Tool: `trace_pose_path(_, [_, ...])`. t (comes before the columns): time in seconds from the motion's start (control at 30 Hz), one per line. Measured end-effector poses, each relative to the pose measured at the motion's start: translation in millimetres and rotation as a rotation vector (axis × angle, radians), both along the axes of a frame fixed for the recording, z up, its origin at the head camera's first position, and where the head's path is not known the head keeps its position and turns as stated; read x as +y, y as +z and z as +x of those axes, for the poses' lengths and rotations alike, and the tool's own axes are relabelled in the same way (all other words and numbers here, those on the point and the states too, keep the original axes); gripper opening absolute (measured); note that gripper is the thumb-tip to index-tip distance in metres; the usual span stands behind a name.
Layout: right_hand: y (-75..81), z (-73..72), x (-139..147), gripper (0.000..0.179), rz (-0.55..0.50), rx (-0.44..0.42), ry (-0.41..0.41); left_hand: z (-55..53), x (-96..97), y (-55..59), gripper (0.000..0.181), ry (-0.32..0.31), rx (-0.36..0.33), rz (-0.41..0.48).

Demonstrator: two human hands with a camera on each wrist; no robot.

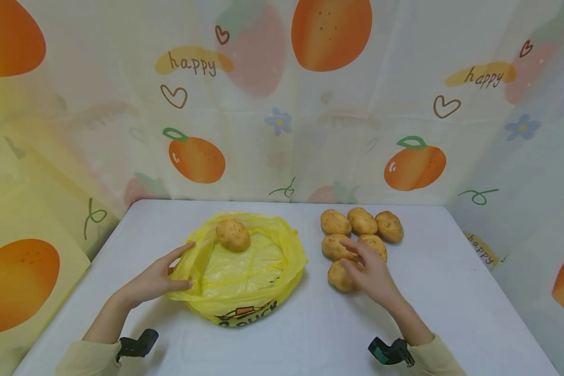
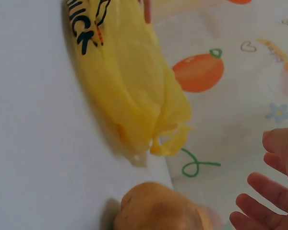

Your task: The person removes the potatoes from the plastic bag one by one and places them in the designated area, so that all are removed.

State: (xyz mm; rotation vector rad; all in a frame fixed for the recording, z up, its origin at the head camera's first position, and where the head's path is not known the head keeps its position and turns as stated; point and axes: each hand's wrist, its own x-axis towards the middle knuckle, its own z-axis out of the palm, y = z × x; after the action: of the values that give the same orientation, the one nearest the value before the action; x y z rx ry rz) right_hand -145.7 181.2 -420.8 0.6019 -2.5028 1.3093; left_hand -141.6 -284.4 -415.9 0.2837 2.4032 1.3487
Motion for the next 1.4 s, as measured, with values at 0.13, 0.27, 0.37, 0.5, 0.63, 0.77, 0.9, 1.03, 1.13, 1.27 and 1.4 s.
trace_pose_path(0.13, [5.0, -4.6, -13.0, 0.037, -0.011, -0.032, 0.018, 0.3, -0.2, -0.1, 0.088, -0.004, -0.005, 0.011])
trace_pose_path(0.27, [10.4, -7.8, -25.9, 0.036, -0.014, -0.048, 0.032, 0.0, -1.2, -1.7, 0.088, -0.007, -0.002, 0.009])
trace_pose_path(0.37, [13.3, -10.9, -34.4, 0.036, -0.041, -0.064, 0.055, -0.1, -1.6, -2.4, 0.089, -0.008, -0.001, 0.011])
trace_pose_path(0.5, [15.8, -16.6, -44.7, 0.036, -0.064, -0.102, 0.073, -0.1, -1.9, -1.7, 0.089, -0.005, 0.002, -0.002])
trace_pose_path(0.63, [21.1, -22.5, -54.9, 0.036, -0.032, -0.138, 0.066, -0.1, -1.7, -0.3, 0.089, 0.003, -0.002, -0.013])
trace_pose_path(0.77, [28.1, -26.4, -65.5, 0.039, -0.013, -0.170, 0.100, -0.3, -1.2, 0.8, 0.089, 0.004, -0.005, -0.012])
trace_pose_path(0.9, [33.7, -28.6, -76.5, 0.040, -0.032, -0.202, 0.139, -0.6, -1.1, 0.4, 0.089, -0.003, -0.001, -0.008])
trace_pose_path(1.03, [35.5, -33.7, -88.1, 0.039, -0.053, -0.199, 0.158, -1.0, -1.7, -0.5, 0.089, -0.006, -0.003, 0.009])
trace_pose_path(1.13, [33.8, -39.1, -96.3, 0.040, -0.071, -0.192, 0.186, -0.9, -1.8, -1.0, 0.089, -0.007, -0.005, 0.013])
trace_pose_path(1.27, [32.2, -44.9, -106.5, 0.040, -0.081, -0.219, 0.206, -0.7, -1.2, -1.4, 0.088, -0.006, -0.012, 0.012])
trace_pose_path(1.4, [34.4, -49.0, -117.2, 0.041, -0.042, -0.240, 0.195, -0.5, -0.7, -1.4, 0.088, 0.001, -0.019, 0.011])
